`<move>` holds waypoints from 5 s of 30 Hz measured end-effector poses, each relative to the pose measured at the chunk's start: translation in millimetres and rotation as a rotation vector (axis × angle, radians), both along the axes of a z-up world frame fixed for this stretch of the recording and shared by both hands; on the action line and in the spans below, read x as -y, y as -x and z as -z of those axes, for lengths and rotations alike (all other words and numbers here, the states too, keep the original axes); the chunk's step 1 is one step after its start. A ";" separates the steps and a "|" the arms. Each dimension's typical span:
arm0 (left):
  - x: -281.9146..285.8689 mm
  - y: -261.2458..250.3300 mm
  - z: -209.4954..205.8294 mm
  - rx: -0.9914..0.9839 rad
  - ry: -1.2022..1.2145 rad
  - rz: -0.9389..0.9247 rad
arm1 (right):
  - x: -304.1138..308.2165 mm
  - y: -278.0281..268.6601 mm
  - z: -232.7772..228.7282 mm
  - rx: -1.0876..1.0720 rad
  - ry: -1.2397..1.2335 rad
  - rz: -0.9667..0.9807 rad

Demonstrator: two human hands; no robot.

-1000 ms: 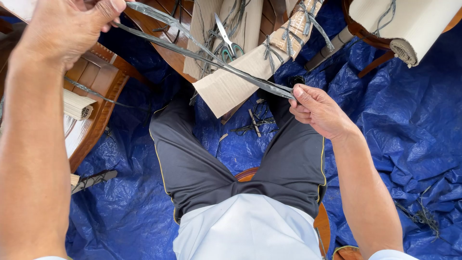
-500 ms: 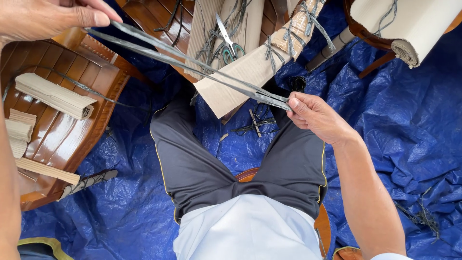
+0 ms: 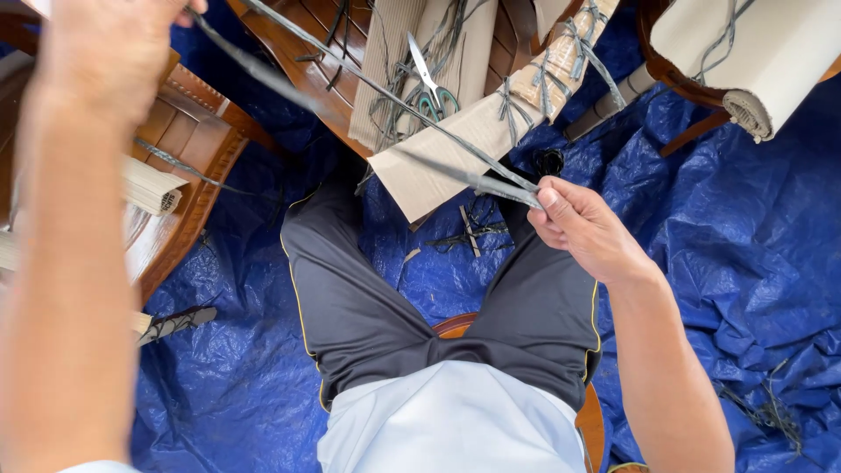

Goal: Wrapping wooden chairs with protective cardboard and securing them with plastic ties.

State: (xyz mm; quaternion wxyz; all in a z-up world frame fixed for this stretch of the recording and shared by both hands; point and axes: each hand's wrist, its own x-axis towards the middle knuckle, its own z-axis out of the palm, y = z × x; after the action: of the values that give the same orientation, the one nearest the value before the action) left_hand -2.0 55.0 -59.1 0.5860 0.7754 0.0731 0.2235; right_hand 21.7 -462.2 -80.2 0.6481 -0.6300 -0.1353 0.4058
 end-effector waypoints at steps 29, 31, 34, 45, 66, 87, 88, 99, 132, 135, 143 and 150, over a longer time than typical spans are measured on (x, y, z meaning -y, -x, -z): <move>225.2 124.0 32.1 -0.206 0.705 0.124 | -120.1 24.5 -34.6 0.936 0.383 0.178; 205.0 121.6 32.8 -0.291 0.607 0.120 | -144.8 -39.2 -31.9 1.041 0.465 0.060; 178.0 111.8 24.5 -0.380 0.449 0.110 | -179.1 -127.8 16.8 1.121 0.744 -0.234; 131.7 88.5 24.2 -0.388 0.463 0.057 | -231.8 -222.7 166.7 0.907 1.496 -0.960; 79.0 62.6 -24.0 0.134 1.137 0.234 | -208.1 -179.1 31.2 0.664 1.365 -0.409; 107.6 97.0 -123.7 0.176 1.026 0.387 | -276.7 -53.1 -12.7 0.542 0.642 -0.302; 109.0 101.4 -125.0 0.167 1.037 0.388 | -278.1 -56.2 -9.6 0.529 0.626 -0.267; 121.0 140.4 -87.0 -0.087 1.105 0.381 | -250.3 -111.5 11.6 0.643 0.736 -0.079; 158.3 81.1 -3.6 -0.381 0.734 0.242 | -207.3 -215.3 137.2 0.764 1.289 -0.364; 166.9 67.2 7.2 -0.316 0.556 0.174 | -218.8 -189.8 97.2 0.683 1.166 -0.363; 193.6 24.2 14.5 -0.386 -0.241 0.178 | -215.3 -119.8 -16.5 -0.252 0.003 -0.125; 202.9 -9.3 26.2 -0.296 -0.147 0.148 | -195.6 -171.2 -4.2 0.050 -0.053 0.158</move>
State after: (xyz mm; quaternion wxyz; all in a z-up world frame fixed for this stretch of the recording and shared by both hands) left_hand 7.2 -147.9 -85.4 0.5253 0.8439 0.0847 0.0683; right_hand 192.9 -266.7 -76.0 0.6911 -0.6312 -0.1118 0.3337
